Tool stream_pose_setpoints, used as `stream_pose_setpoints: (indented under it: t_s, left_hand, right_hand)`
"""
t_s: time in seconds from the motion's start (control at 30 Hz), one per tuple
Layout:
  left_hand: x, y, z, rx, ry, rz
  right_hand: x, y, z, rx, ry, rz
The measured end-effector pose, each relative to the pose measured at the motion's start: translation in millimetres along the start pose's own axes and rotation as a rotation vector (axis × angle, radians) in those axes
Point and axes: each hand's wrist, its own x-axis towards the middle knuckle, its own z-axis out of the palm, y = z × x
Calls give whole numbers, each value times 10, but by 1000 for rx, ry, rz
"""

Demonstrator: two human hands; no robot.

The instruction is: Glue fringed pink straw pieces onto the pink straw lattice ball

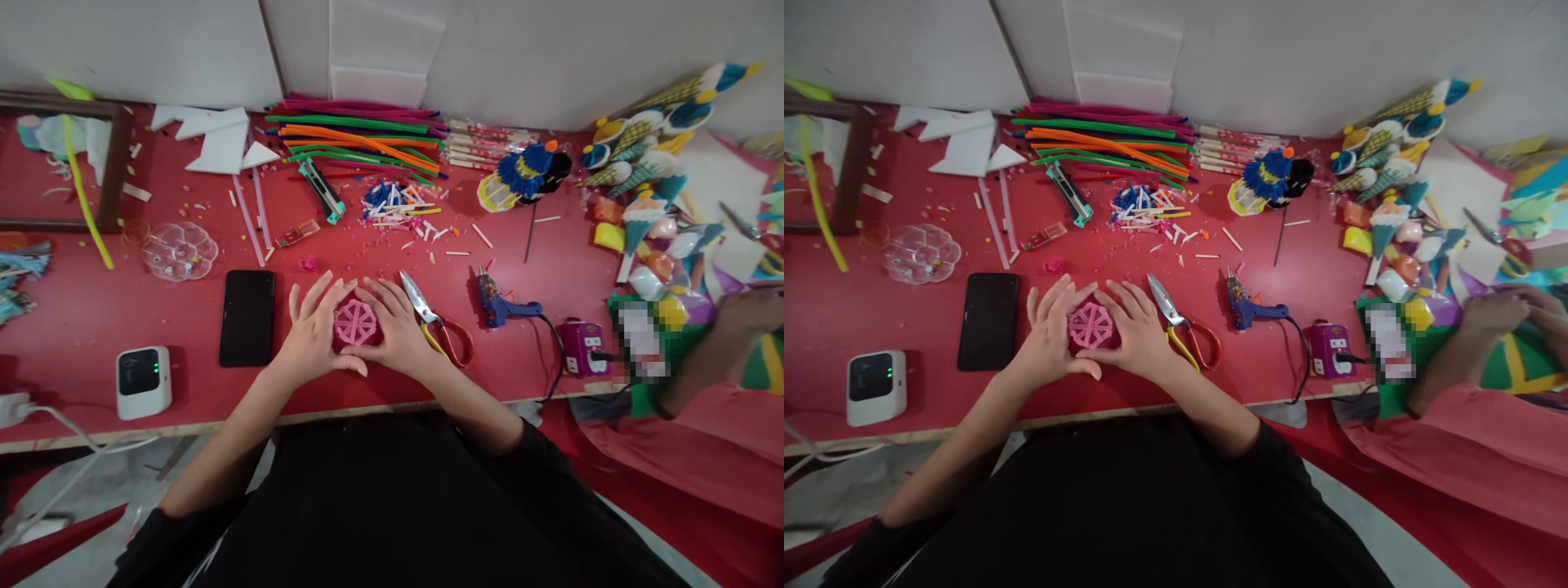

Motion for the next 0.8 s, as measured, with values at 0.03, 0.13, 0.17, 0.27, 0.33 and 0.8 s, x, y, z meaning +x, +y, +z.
stream_pose_setpoints:
  t_s: [0.03, 0.13, 0.17, 0.27, 0.33, 0.8]
  left_hand:
    - [8, 13, -25, -8, -4, 1]
    - [42, 77, -132, -38, 5, 12]
    - [58, 104, -173, -43, 14, 4]
    - [113, 177, -276, -63, 7, -10]
    - [156, 207, -317, -80, -9, -29]
    - [240, 220, -249, -129, -65, -61]
  right_hand:
    - [-2, 9, -19, 24, -17, -2]
    - [-19, 33, -113, 109, -68, -31]
    - [-28, 39, -157, 129, -68, -49]
    - [-71, 51, -314, 165, -16, -110]
    - [-108, 63, -419, 204, 18, -133]
    - [-289, 185, -520, 367, 205, -66]
